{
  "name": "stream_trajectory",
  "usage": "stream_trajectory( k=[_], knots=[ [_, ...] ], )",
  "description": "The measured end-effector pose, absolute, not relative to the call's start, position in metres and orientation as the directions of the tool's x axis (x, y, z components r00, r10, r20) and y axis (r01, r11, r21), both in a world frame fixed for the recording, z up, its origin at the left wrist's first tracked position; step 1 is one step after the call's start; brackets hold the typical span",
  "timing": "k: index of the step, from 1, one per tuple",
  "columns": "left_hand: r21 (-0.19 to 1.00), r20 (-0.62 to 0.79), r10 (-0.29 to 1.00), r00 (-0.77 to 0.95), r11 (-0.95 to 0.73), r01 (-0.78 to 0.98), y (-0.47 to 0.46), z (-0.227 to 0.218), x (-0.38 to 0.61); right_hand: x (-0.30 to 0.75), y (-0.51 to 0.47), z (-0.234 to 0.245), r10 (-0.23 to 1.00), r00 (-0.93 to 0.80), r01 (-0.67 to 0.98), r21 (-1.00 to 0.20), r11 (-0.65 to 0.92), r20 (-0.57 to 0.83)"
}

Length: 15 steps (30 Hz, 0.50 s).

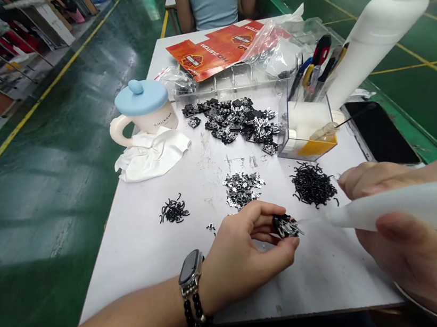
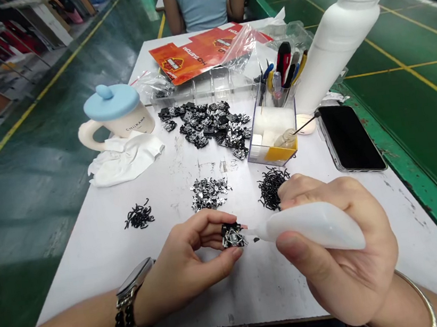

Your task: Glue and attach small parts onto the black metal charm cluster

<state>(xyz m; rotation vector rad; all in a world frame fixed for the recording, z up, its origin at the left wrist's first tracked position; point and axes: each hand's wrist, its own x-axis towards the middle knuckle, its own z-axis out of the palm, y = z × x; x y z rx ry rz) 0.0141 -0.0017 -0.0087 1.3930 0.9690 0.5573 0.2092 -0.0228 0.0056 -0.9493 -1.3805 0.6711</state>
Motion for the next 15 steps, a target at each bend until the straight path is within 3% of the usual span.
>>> stream_trajectory(
  k=[7,15],
  knots=[
    [0.967,-0.230,0.821,0.523,0.134,0.215,-0.001,-0.009,0.014,0.201,-0.019,0.019,0.874,0.247,0.146,-0.908,0.392,0.418],
    [0.966,-0.232,0.819,0.525,0.133,0.220,-0.002,-0.007,0.015,0.206,-0.020,0.008,0.866,0.158,0.097,-0.881,0.464,0.474]
  ],
)
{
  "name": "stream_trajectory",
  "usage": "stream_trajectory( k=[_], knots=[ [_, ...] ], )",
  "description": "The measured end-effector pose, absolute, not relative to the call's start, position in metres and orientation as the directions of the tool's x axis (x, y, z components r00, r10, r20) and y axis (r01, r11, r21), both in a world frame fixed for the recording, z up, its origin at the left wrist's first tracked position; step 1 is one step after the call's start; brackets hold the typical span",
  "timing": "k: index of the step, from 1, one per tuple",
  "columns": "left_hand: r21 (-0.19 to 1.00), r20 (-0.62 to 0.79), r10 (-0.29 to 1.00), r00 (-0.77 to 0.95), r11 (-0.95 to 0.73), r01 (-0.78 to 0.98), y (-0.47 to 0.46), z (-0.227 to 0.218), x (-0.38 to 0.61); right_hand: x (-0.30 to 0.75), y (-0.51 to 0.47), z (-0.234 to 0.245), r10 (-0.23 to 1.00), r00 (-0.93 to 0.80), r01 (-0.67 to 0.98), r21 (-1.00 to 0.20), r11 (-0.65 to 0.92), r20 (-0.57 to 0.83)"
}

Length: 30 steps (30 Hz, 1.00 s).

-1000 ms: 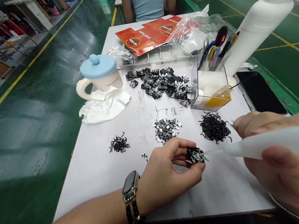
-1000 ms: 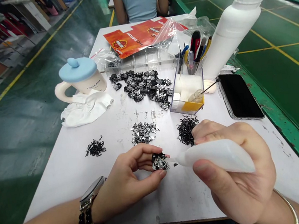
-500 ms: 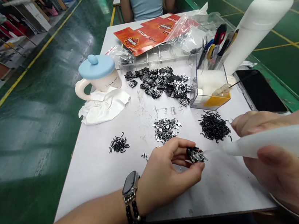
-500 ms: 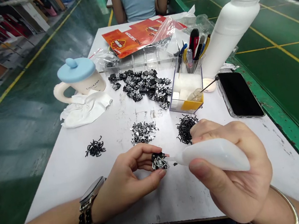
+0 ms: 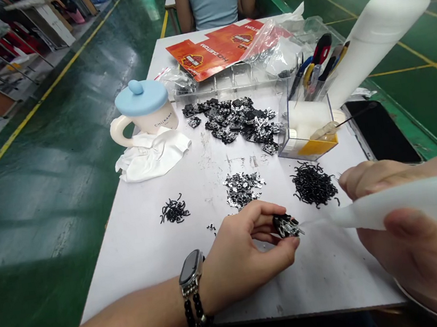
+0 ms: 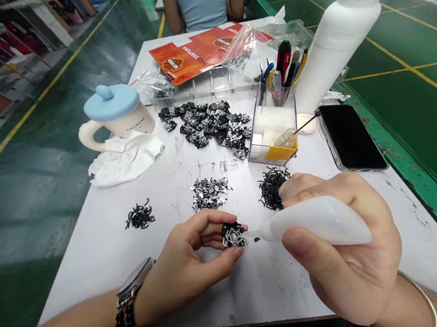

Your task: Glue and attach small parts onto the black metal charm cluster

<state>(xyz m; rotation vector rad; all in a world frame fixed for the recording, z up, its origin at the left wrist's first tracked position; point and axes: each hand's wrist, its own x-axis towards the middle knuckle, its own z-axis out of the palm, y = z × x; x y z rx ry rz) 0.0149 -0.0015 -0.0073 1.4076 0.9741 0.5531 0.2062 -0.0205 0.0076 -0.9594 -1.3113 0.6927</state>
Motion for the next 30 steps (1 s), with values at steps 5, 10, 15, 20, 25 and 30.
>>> stream_trajectory(
  k=[5,10,15,20,25,30],
  knots=[
    [0.968,-0.218,0.821,0.527,0.112,0.226,-0.002,-0.007,0.014,0.204,-0.020,0.009,0.858,0.170,0.099,-0.875,0.475,0.485],
    [0.972,-0.210,0.820,0.533,0.114,0.207,-0.002,-0.008,0.014,0.203,-0.006,0.007,0.750,0.402,0.159,-0.847,0.508,0.525],
    [0.967,-0.238,0.809,0.537,0.144,0.211,-0.003,-0.007,0.015,0.211,0.020,-0.013,0.733,0.276,0.520,-0.738,0.430,0.621],
    [0.979,-0.187,0.761,0.621,0.090,0.184,-0.008,-0.005,0.015,0.208,0.041,-0.030,0.942,0.031,0.670,-0.707,0.228,0.334],
    [0.978,-0.031,0.662,0.749,-0.133,0.159,-0.016,-0.005,0.014,0.205,0.044,-0.033,0.972,0.024,0.754,-0.643,0.135,0.233],
    [0.941,0.104,0.441,0.892,-0.334,0.056,-0.018,-0.010,0.013,0.197,0.023,-0.019,0.872,-0.230,0.811,-0.410,0.417,0.432]
  ],
)
